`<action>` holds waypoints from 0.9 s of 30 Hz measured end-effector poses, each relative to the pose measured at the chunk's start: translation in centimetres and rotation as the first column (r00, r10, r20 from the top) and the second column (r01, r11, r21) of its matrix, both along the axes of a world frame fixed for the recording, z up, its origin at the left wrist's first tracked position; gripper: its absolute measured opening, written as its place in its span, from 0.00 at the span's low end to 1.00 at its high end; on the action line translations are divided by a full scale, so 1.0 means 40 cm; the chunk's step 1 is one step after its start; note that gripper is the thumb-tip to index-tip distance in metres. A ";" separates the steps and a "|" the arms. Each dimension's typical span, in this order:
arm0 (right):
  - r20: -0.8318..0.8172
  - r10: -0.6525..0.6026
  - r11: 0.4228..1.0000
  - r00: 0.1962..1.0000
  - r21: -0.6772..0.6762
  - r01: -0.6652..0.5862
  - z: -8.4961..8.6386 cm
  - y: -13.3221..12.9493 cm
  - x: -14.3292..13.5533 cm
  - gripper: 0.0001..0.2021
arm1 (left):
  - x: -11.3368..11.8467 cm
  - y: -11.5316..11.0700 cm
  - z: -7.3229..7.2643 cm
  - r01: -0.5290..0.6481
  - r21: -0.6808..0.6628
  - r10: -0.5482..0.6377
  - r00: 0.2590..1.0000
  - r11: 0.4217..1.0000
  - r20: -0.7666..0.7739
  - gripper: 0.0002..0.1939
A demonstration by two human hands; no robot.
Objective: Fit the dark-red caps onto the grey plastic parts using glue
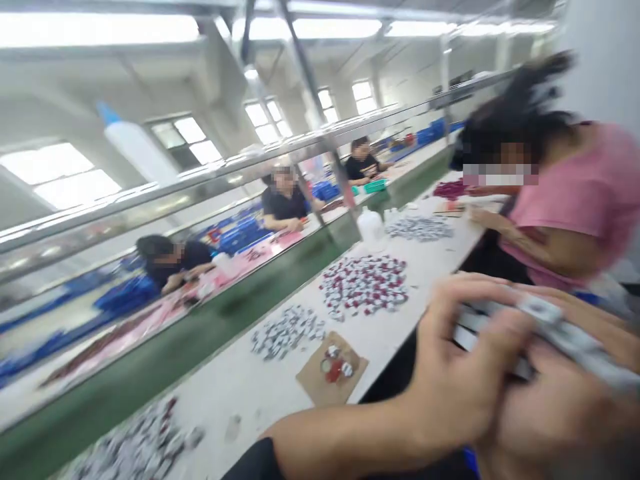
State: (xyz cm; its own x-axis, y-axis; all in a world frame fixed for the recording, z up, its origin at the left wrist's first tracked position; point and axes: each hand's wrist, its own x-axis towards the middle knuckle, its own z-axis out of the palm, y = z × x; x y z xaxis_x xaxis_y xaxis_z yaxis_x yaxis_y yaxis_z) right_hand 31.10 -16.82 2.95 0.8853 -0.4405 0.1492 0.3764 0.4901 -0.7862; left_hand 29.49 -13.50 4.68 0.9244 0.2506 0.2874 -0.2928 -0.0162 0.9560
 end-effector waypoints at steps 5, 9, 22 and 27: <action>0.054 0.432 0.889 0.900 -0.196 -0.414 -0.006 0.471 0.010 0.07 | -0.046 0.452 -0.021 -0.557 -0.165 0.562 0.827 0.814 -0.022 0.19; -0.115 0.695 0.661 0.710 -0.289 -0.693 -0.123 0.770 -0.016 0.11 | -0.086 0.707 -0.109 -0.808 -0.175 0.785 0.589 0.563 -0.194 0.15; -0.256 0.867 0.241 0.428 -0.536 -0.809 -0.282 0.921 0.048 0.17 | -0.111 0.979 -0.204 -0.829 0.114 0.771 0.447 0.547 -0.454 0.14; -0.247 0.871 0.209 0.425 -0.597 -0.775 -0.240 0.887 0.065 0.16 | -0.111 0.988 -0.130 -0.741 0.259 0.755 0.472 0.620 -0.456 0.05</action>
State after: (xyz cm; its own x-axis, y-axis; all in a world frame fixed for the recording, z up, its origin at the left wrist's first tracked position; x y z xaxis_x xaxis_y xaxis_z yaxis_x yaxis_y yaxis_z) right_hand 33.69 18.67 -6.66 0.6474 0.7455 0.1583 0.1483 0.0806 -0.9857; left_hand 25.04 26.04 -0.53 0.3881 0.9148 -0.1115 0.3306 -0.0252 0.9434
